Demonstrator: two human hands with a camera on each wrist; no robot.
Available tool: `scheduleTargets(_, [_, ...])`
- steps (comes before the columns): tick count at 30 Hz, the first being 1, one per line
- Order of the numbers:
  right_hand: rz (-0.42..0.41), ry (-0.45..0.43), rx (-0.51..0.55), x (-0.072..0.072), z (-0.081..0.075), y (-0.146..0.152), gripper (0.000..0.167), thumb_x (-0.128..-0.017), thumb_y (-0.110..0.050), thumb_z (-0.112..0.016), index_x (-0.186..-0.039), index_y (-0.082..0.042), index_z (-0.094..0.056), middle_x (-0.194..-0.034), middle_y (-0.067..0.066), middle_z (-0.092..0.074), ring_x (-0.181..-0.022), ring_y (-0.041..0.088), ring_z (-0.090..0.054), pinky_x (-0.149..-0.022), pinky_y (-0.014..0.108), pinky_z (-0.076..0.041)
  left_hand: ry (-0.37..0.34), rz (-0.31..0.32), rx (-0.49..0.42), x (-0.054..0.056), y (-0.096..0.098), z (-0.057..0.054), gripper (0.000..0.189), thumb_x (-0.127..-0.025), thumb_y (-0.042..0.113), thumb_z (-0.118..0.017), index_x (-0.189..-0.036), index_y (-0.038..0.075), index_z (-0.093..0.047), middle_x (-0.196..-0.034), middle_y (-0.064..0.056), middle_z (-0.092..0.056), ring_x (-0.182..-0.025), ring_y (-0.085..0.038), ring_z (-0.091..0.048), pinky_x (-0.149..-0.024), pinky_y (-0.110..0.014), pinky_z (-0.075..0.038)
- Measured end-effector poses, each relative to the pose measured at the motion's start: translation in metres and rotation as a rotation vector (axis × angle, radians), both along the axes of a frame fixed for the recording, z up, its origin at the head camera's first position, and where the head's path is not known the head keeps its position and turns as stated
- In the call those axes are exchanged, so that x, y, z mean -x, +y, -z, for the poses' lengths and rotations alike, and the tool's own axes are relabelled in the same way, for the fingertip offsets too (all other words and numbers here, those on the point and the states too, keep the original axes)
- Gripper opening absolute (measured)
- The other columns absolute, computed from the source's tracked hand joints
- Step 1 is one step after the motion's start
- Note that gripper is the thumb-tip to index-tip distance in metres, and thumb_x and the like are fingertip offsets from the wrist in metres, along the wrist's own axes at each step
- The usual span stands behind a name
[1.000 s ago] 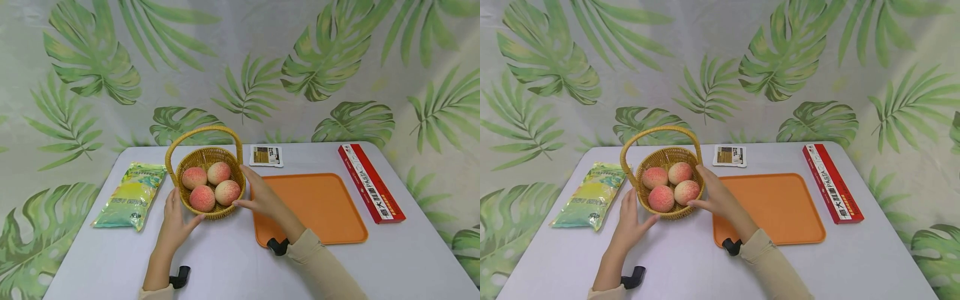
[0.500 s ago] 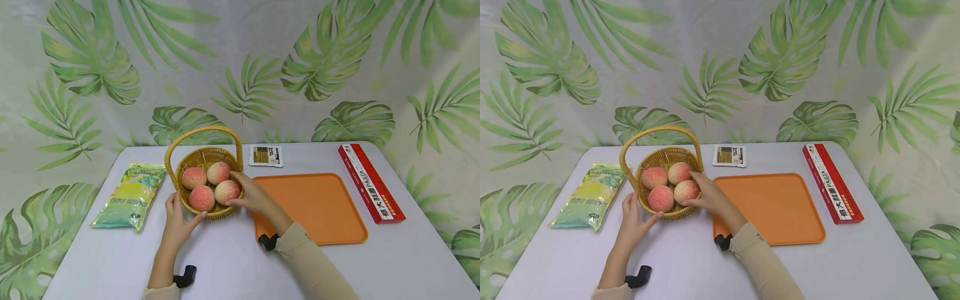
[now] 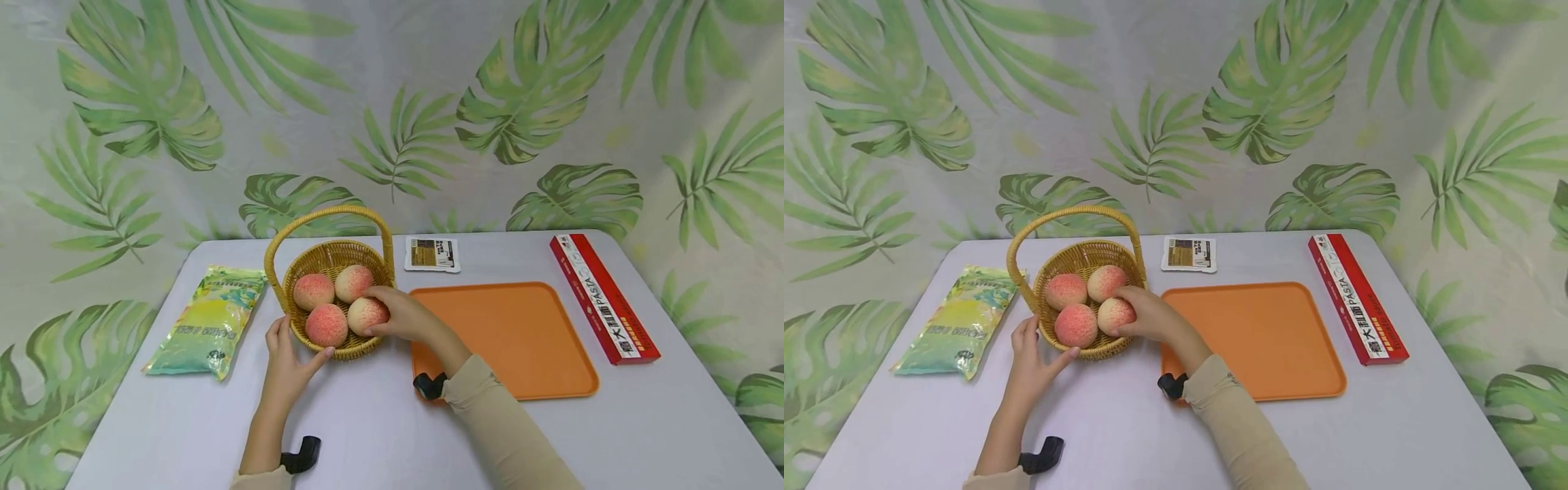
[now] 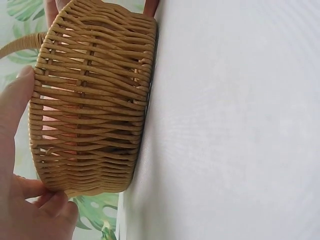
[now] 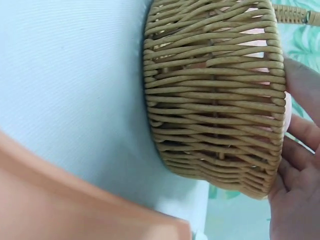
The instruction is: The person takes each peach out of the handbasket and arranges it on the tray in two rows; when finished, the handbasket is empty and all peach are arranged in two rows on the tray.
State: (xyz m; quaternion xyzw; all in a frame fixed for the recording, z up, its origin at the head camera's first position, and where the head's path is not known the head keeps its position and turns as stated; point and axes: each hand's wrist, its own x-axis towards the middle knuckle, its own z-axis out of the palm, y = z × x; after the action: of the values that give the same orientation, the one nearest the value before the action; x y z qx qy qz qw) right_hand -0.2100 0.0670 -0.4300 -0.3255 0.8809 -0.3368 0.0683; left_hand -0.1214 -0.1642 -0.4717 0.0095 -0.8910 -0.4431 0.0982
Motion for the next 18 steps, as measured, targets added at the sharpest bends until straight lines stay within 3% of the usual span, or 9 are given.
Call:
scheduleTargets(8, [-0.018, -0.068, -0.051, 0.0006, -0.0089, -0.0068, 0.057, -0.077, -0.023, -0.072, -0.128, -0.011, -0.048, -0.127, 0.006, -0.046, -0.114, 0.022, -0.043, -0.092, 0.037, -0.042, 0.015, 0.005, -0.004, -0.0007, -0.0012, 0.0012, 0.100, -0.071, 0.041, -0.074, -0.140, -0.002, -0.016, -0.137, -0.019, -0.011, -0.123, -0.036, -0.026, -0.098, -0.052, -0.032])
scheduleTargets(18, [-0.020, -0.006, -0.031, 0.0000, -0.0072, -0.0086, 0.054, -0.075, -0.016, -0.072, -0.124, -0.007, -0.051, -0.125, 0.007, -0.049, -0.116, 0.023, -0.041, -0.094, 0.038, -0.040, 0.037, 0.013, -0.004, -0.0005, 0.0009, 0.0008, 0.098, -0.072, 0.038, -0.075, -0.139, -0.003, -0.017, -0.137, -0.019, -0.012, -0.123, -0.036, -0.026, -0.098, -0.052, -0.032])
